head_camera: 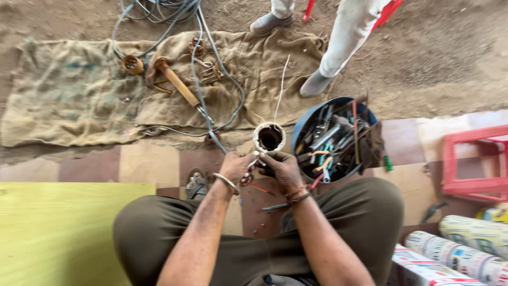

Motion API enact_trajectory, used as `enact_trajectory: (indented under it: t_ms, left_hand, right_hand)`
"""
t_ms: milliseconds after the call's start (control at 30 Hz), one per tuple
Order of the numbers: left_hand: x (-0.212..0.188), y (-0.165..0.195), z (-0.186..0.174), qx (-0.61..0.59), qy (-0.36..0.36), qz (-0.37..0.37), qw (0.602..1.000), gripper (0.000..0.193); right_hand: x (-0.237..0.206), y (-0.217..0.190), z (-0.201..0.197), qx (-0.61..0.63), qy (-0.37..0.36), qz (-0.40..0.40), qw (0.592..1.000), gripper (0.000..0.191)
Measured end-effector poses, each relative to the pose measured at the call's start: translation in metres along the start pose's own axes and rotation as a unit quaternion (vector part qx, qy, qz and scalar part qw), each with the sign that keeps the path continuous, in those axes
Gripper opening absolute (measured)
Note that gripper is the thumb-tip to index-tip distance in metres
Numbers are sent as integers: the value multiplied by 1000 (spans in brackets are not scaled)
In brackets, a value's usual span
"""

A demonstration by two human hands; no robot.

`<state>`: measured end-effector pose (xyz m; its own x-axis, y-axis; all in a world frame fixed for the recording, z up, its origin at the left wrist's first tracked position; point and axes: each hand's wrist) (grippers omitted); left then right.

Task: The person sits on the floor assembling and insulating a cylindrical motor or pump component. They fit a white ring onto the open end of the housing, wrap white tape around the rim, and handle wires and small parts from a nearby tool bucket.

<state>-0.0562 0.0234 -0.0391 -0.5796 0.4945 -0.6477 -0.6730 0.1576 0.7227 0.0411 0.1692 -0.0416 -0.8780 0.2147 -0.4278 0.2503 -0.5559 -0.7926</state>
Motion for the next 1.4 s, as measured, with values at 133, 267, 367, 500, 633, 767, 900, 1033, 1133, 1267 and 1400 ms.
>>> enact_trajectory:
  t_ms: [133,267,367,500,633,767,900,1033,1133,1267,1400]
  left_hand:
    - [-6,-3,-7,-27,-27,-4,999,29]
    - [-6,-3,-16,-31,-28,5,999,30]
    - [-6,-2,-15,98,12,34,994,36]
    - [-16,-2,-7,283,97,170,939,22]
    - [-35,0,-2,346,87,352,866,10]
    - [-43,3,6,367,108,388,838,9]
    - [-45,0,10,366,125,432,814,5]
    - [-44,-4,12,366,122,407,828,6]
    - [-44,-4,14,375,138,439,805,7]
    - [-48,0,14,345,117,430,826,6]
    - [-50,1,8,335,113,456,817,10]
  right_hand:
    - [-3,17,5,23,18,-8,1000,22]
    - [-8,11,15,-25,31,25,999,30]
    - [-10,0,19,-51,3,43,998,34]
    - [-10,-5,15,-44,-32,57,997,31]
    - [-3,-3,7,23,-71,24,997,26]
    - [1,-4,5,64,-75,28,995,23]
    - [0,-7,7,66,-79,40,994,23]
    - [-1,-12,5,19,-51,57,997,25]
    - [-3,-13,2,-4,-43,51,998,28]
    - [-7,-16,7,23,-21,56,998,41]
    - [-14,-30,6,152,-53,75,984,45]
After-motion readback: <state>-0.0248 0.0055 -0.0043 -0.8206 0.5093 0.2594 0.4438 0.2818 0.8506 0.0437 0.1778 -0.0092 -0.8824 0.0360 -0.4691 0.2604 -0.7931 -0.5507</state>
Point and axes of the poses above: each hand's wrist, its own x-axis towards the middle knuckle, its own z-axis out of the palm, y = z × x, and after that the axes turned 4 degrees about -y, right-handed
